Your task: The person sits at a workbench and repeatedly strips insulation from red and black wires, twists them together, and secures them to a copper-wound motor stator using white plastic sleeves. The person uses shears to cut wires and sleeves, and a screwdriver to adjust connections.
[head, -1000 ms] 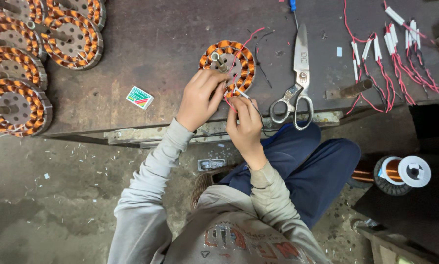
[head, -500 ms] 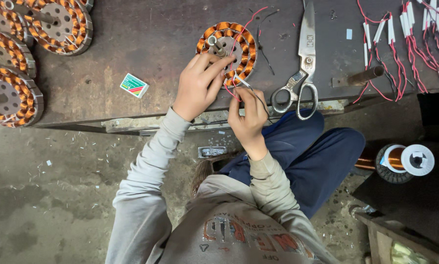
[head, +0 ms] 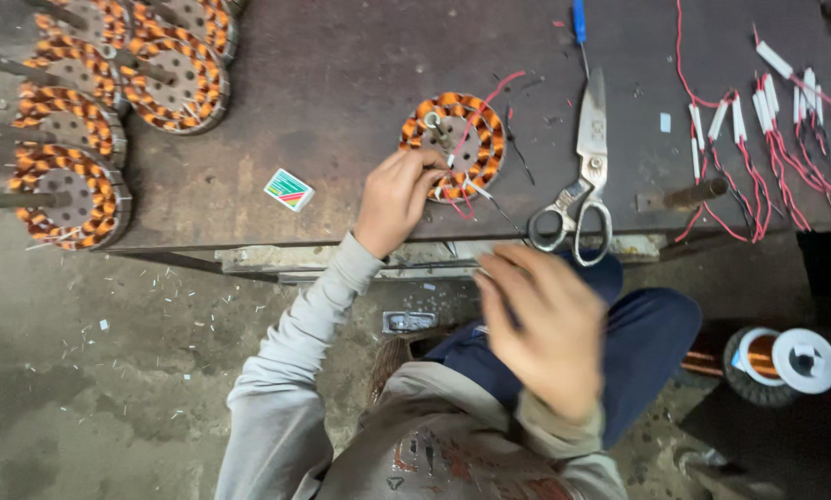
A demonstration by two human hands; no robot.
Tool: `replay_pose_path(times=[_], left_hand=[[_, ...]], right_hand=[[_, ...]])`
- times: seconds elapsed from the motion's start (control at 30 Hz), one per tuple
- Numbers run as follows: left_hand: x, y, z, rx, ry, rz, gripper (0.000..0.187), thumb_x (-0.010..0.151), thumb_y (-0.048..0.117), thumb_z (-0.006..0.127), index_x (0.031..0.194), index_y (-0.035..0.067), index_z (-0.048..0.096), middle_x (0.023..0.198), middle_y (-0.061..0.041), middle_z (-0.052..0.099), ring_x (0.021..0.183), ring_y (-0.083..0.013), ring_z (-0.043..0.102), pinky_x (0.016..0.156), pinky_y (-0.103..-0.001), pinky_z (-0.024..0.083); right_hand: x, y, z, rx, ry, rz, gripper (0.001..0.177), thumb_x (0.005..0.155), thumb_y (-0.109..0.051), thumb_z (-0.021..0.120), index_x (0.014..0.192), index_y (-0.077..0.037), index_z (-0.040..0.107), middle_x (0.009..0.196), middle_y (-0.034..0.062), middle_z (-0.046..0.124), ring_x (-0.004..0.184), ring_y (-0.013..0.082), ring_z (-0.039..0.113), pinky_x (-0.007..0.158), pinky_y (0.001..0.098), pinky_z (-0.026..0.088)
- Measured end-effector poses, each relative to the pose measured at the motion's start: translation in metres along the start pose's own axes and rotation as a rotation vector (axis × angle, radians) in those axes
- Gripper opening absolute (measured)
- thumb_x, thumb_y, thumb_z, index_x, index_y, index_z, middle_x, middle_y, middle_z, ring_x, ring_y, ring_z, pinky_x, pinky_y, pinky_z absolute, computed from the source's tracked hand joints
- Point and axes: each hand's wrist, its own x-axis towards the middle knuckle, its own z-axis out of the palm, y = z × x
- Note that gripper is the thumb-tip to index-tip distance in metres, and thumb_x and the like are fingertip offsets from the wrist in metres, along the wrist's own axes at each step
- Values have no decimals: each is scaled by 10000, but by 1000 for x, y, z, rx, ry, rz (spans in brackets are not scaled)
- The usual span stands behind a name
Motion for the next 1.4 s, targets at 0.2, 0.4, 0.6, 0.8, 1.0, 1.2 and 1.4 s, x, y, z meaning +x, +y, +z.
replay_pose_path(times=[0.2, 0.4, 0.6, 0.8, 1.0, 1.2, 1.4], left_hand=[[1, -8, 14, -107, 48, -241, 97, 1030, 24, 614, 1125, 26, 591, 946, -93, 733, 752, -216, 715, 694, -333, 554], [11, -14, 24, -132, 217, 23, 161, 989, -10, 643, 1132, 53, 607, 1037, -122, 714, 904, -259, 724, 801, -345, 580], [10, -3, 22, -435, 171, -190, 232, 981, 5, 676, 1197, 34, 596, 1087, -109, 699, 871, -223, 735, 727, -294, 576], [12, 11, -15, -94, -109, 72, 142, 991, 143, 736, 1107, 73, 695, 1041, -67, 672, 962, -277, 644, 874, -368, 530], [17, 27, -35, -45, -349, 112, 191, 965, 207, 750, 1047, 39, 710, 1020, -101, 616, 988, -302, 592, 871, -402, 508], [20, 37, -40, 83, -416, 53, 181, 943, 183, 762, 1039, 37, 718, 1001, -117, 645, 1004, -328, 607, 881, -416, 508], [22, 33, -43, -55, -393, -52, 152, 959, 149, 766, 1052, 33, 734, 1001, -114, 717, 939, -328, 679, 836, -411, 537]], right_hand=[[91, 68, -2, 26, 4, -250, 138, 952, -52, 814, 1067, -39, 739, 1038, 91, 722, 1014, 286, 671, 908, 370, 520], [126, 121, 76, 317, -457, -344, 251, 825, -129, 815, 1011, 3, 710, 981, 150, 690, 918, 335, 651, 797, 405, 519], [102, 124, 86, 221, -292, -316, 131, 944, -63, 748, 1025, 16, 682, 953, 156, 652, 913, 346, 633, 819, 429, 514], [98, 147, 78, 350, -283, -170, 131, 1023, -49, 728, 988, 41, 640, 985, 143, 667, 897, 284, 672, 796, 355, 518], [87, 152, 81, 720, -322, 245, 150, 1055, -76, 665, 971, 36, 614, 1030, 136, 608, 805, 241, 672, 695, 333, 540], [83, 148, 80, 229, -64, -276, 82, 1040, 6, 697, 1035, 36, 621, 1058, 162, 672, 981, 360, 648, 880, 413, 515], [89, 153, 81, 174, -74, -274, 166, 1091, -82, 727, 996, 18, 634, 981, 142, 667, 898, 349, 624, 784, 422, 483]])
